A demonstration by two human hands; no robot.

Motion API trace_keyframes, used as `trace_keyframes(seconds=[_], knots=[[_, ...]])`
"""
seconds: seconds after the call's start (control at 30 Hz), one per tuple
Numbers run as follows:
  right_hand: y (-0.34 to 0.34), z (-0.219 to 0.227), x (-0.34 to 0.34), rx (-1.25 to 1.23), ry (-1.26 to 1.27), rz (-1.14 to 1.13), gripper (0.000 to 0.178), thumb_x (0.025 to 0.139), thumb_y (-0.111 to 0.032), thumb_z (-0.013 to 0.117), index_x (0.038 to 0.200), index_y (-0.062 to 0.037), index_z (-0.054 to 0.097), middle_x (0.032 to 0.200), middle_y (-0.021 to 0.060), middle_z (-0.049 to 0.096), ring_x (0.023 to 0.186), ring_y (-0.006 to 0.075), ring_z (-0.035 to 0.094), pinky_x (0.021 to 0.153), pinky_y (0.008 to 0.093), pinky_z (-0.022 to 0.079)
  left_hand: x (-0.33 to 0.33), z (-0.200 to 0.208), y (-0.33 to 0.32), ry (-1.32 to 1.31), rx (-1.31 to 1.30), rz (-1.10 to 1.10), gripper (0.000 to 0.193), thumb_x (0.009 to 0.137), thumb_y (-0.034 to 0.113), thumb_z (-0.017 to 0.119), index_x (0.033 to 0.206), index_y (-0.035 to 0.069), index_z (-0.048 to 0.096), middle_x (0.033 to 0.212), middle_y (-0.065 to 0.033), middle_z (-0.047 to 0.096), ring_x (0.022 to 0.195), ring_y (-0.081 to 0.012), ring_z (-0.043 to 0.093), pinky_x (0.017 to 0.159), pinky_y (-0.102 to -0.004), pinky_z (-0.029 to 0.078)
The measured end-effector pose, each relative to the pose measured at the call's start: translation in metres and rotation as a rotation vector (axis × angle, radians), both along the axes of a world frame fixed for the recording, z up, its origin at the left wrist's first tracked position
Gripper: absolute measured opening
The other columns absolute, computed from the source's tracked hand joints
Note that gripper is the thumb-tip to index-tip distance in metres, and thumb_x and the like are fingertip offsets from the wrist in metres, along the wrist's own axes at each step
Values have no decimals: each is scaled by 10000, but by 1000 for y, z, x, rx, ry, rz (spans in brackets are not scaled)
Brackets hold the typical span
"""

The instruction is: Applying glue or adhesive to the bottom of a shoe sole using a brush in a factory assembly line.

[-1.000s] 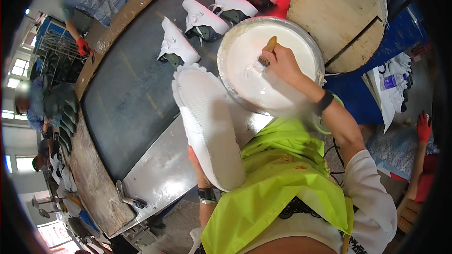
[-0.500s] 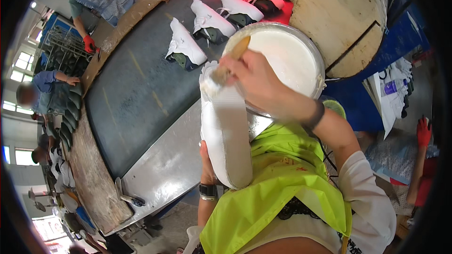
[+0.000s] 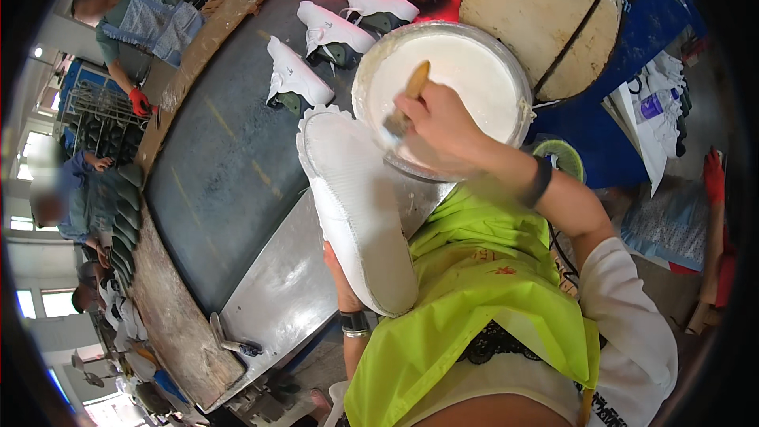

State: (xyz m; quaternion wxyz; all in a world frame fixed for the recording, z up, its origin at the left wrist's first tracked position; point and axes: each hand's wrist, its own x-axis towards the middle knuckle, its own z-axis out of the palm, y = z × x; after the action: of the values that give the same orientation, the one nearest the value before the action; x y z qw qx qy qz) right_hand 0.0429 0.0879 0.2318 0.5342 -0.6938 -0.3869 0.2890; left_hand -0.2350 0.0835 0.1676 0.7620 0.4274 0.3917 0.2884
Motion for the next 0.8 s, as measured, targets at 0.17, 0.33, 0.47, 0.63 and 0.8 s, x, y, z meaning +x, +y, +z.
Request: trace_keyframes(seconds=[0.17,0.33,0.47,0.63,0.8], knots=[[16,23,-18,216,-61,38,279,930,-196,528,992,65,605,859,114,647,732,142,621,637,273,513,0,2,-2,64,114,56,689,959,543,277,1375,-2,345,1272,-175,526,1086,-290,582,891,-406,509],[-36,36,-58,166,153,145,253,936,-178,528,1023,51,591,903,93,650,792,128,624,674,256,515,0,5,-2,-134,-102,103,668,963,524,314,1364,-8,362,1256,-168,538,1069,-274,591,886,-398,509],[-5,43,-53,285,250,83,269,923,-189,529,905,74,580,741,131,639,681,171,640,619,297,501,-1,5,-6,-90,-91,116,619,941,498,406,1304,-3,436,1170,-135,583,1006,-247,598,841,-363,510],[42,38,-35,353,33,-96,217,868,-160,555,867,52,602,726,227,620,683,346,628,627,394,469,-3,5,-14,-70,-130,132,647,930,527,420,1306,1,433,1191,-133,572,1031,-240,586,857,-364,502],[4,35,-46,183,-255,-38,256,920,-194,559,959,55,604,764,94,641,684,139,620,632,300,500,-8,10,-15,-87,-100,129,635,936,516,419,1307,0,430,1177,-134,578,1016,-241,593,853,-365,503]])
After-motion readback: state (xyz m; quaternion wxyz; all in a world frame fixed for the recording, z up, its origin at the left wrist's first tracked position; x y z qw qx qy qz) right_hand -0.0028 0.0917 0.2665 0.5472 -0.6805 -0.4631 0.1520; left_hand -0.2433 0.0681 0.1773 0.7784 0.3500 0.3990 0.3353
